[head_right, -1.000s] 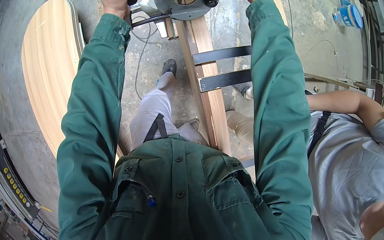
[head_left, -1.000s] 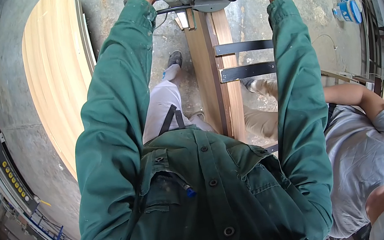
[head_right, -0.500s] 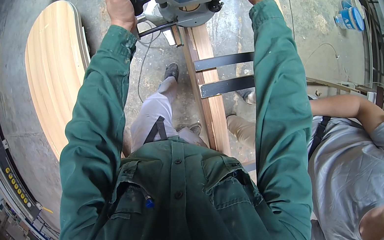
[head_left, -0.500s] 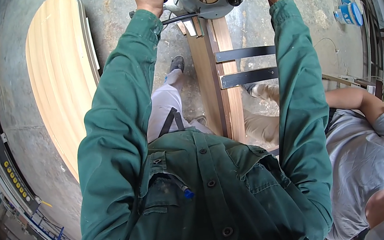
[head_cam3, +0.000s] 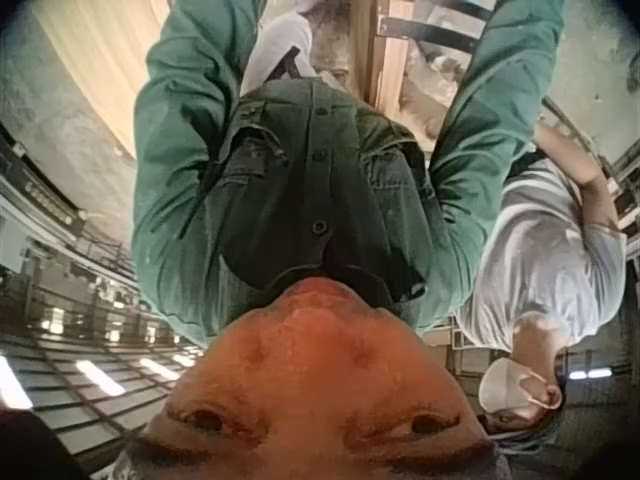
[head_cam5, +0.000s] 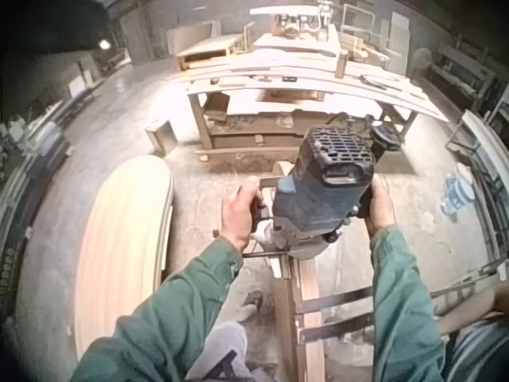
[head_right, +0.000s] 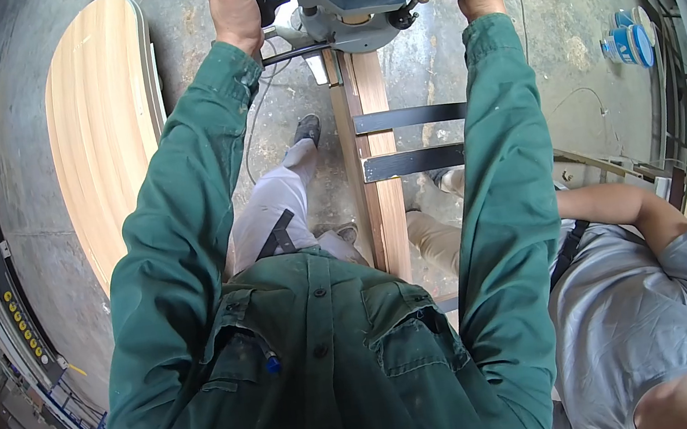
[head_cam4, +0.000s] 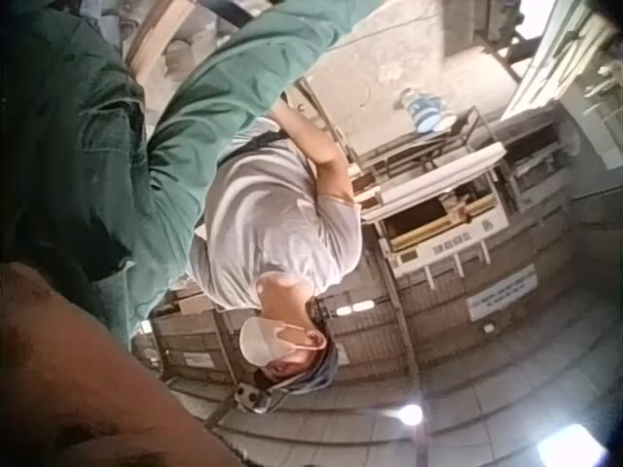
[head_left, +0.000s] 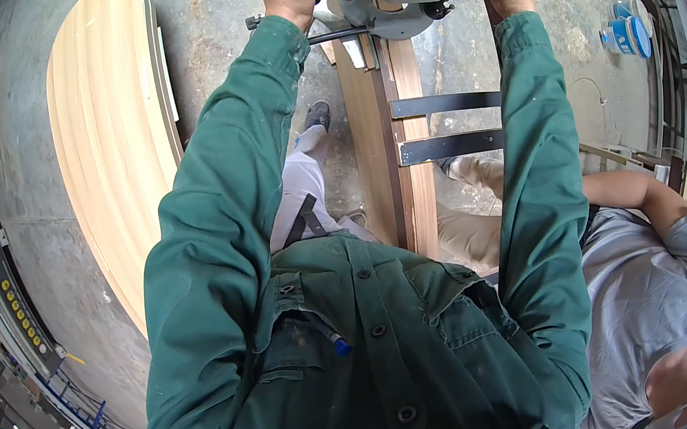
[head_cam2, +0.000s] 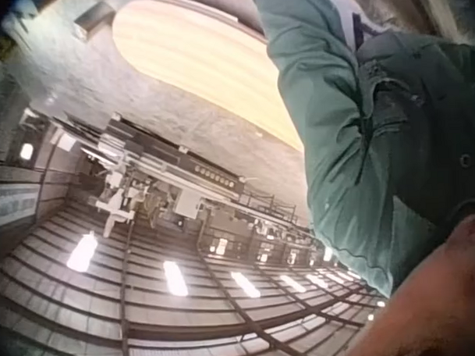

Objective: Assembling wooden furniture components using clamps and a hand router in an industrial workshop.

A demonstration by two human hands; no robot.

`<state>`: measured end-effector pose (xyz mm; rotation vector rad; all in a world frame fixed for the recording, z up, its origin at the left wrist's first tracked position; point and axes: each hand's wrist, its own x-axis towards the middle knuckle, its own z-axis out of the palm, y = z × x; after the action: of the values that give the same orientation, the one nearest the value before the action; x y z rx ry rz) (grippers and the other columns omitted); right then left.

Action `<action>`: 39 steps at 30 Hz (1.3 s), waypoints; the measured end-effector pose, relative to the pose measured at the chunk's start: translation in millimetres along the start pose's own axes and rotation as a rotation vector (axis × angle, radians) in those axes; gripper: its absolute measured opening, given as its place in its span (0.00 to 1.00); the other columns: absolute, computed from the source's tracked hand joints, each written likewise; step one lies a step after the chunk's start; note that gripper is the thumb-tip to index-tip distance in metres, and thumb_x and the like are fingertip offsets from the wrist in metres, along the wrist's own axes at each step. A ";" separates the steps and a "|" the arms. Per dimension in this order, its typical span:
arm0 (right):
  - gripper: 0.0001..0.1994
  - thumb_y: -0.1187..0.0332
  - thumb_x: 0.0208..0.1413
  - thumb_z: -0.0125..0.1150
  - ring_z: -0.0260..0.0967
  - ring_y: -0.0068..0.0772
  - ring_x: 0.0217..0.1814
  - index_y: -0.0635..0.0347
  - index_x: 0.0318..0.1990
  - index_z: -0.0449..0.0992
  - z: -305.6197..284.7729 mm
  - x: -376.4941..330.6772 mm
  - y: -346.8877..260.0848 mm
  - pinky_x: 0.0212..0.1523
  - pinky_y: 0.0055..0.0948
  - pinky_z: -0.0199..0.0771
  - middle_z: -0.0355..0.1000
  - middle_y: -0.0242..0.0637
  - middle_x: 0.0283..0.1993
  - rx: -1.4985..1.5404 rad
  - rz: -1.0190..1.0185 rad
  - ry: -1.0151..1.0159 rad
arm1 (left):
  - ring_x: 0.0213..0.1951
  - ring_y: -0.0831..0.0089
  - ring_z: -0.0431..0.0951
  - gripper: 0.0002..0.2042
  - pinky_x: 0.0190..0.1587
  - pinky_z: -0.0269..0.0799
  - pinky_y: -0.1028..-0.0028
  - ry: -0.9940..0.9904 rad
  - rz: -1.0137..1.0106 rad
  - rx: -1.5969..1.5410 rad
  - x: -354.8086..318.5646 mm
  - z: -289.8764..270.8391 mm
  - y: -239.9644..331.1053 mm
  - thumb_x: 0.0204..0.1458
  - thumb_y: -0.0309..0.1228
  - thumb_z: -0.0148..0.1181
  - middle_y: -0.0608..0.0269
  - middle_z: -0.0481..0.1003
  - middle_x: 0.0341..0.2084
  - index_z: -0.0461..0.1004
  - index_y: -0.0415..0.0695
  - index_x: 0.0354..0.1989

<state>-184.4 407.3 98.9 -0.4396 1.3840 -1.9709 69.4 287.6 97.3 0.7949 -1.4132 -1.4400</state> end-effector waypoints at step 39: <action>0.15 0.54 0.52 0.52 0.67 0.22 0.30 0.58 0.34 0.73 -16.6 -45.8 -6.0 0.33 0.22 0.67 0.70 0.28 0.29 -0.107 -0.046 -0.043 | 0.20 0.79 0.66 0.18 0.26 0.63 0.77 -0.210 0.151 -0.404 -34.9 -0.6 2.6 0.54 0.44 0.50 0.68 0.67 0.14 0.70 0.44 0.19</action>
<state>-164.0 451.8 102.9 -0.5644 1.4690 -1.9185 82.8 319.8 94.2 0.2824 -1.2438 -1.6521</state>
